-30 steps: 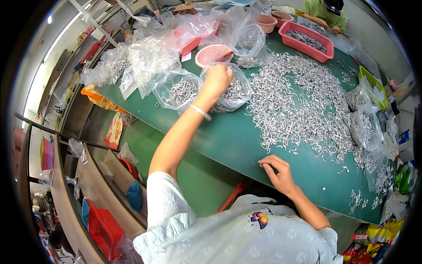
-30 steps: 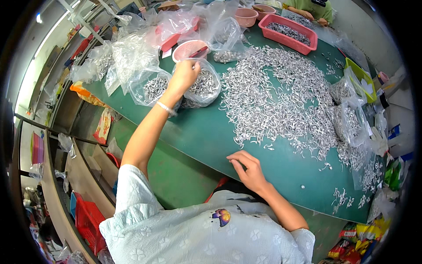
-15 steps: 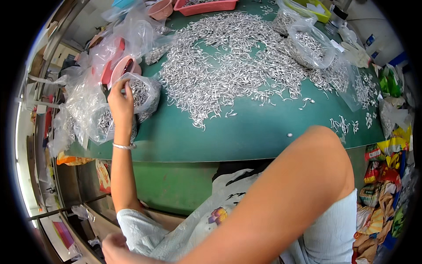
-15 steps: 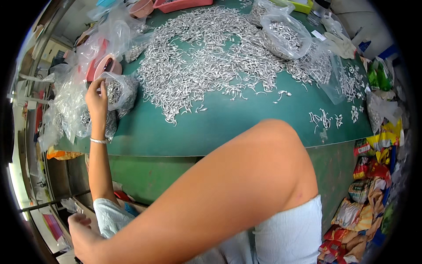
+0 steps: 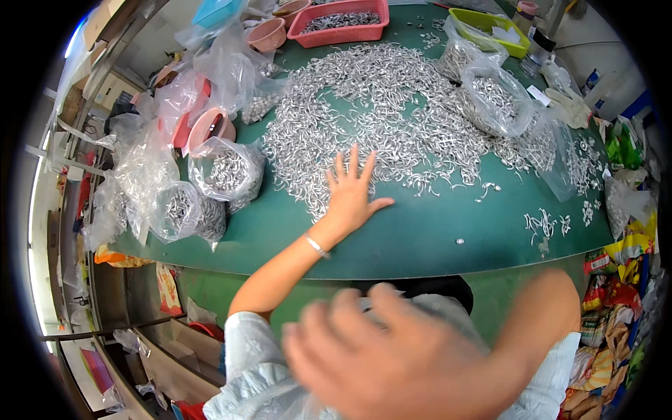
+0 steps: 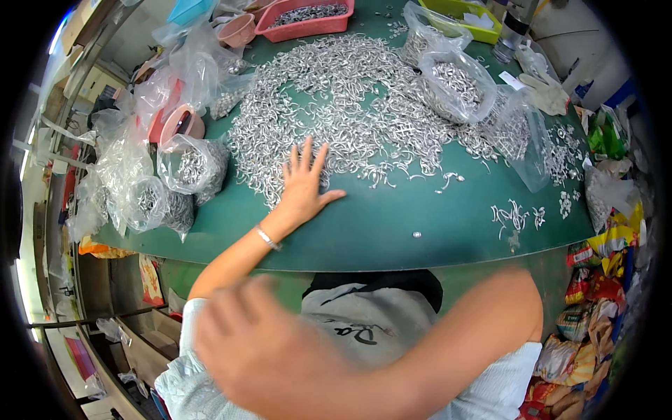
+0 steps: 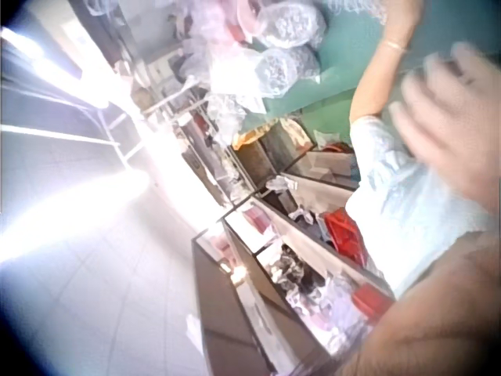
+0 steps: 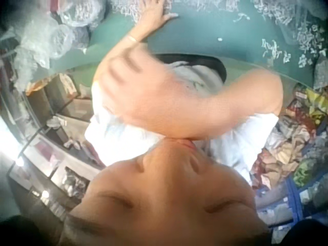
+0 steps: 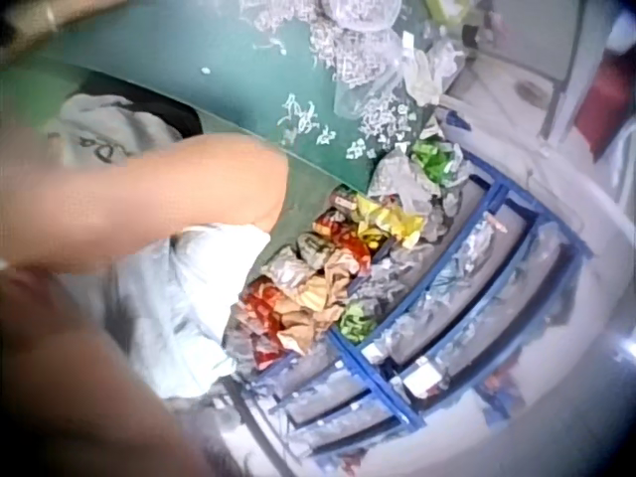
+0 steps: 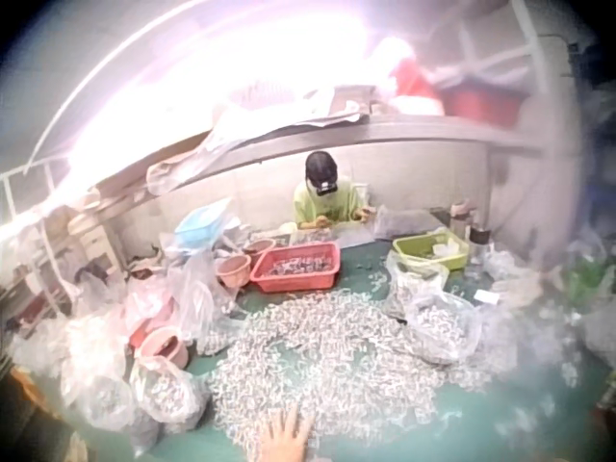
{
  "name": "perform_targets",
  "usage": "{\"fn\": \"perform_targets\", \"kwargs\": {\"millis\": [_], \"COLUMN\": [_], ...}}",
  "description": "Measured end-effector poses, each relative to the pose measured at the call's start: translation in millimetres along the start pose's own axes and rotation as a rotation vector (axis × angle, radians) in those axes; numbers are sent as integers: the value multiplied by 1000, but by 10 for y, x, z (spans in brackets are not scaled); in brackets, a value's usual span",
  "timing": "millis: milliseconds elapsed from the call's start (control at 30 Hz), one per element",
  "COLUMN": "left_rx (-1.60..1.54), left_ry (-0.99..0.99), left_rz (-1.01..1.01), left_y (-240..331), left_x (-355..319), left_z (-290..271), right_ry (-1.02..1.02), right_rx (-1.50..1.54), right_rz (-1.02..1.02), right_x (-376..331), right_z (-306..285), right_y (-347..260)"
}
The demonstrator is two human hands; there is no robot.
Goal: The person sorts through a large pile of small, curved metal components on a green workbench by hand, picking up individual pieces and placing them into separate plastic bags or containers.
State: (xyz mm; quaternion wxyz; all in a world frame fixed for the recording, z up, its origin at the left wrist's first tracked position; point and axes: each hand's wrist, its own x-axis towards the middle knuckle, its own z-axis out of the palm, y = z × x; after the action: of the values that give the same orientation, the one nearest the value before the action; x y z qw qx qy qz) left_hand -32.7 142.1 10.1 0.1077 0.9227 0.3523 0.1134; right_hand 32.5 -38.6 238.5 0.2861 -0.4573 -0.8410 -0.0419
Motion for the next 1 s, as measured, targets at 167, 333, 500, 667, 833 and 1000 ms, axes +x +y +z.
{"fn": "perform_targets", "kwargs": {"millis": [167,333,500,667,833,1000], "left_rx": [29,-185,-222,-364,-5,-42], "left_ry": [33,91,-19,120,51,-73], "left_rz": [2,194,305,243,154,325], "left_y": [-12,-106,-194,-120,112,116], "left_x": [537,388,-70,-1,144,-48], "left_z": [244,117,-68,-109,96,55], "right_ry": [-508,-169,-164,171,88,244], "right_rx": [88,-29,267,-460,-491,-423], "right_rz": [410,569,400,801,737,696], "right_x": [-212,-773,-1038,-1177,-1265,-1324], "right_z": [816,1894,1595,1294,1360,1235], "right_y": [1660,2230,2024,2599,2679,2679]}}
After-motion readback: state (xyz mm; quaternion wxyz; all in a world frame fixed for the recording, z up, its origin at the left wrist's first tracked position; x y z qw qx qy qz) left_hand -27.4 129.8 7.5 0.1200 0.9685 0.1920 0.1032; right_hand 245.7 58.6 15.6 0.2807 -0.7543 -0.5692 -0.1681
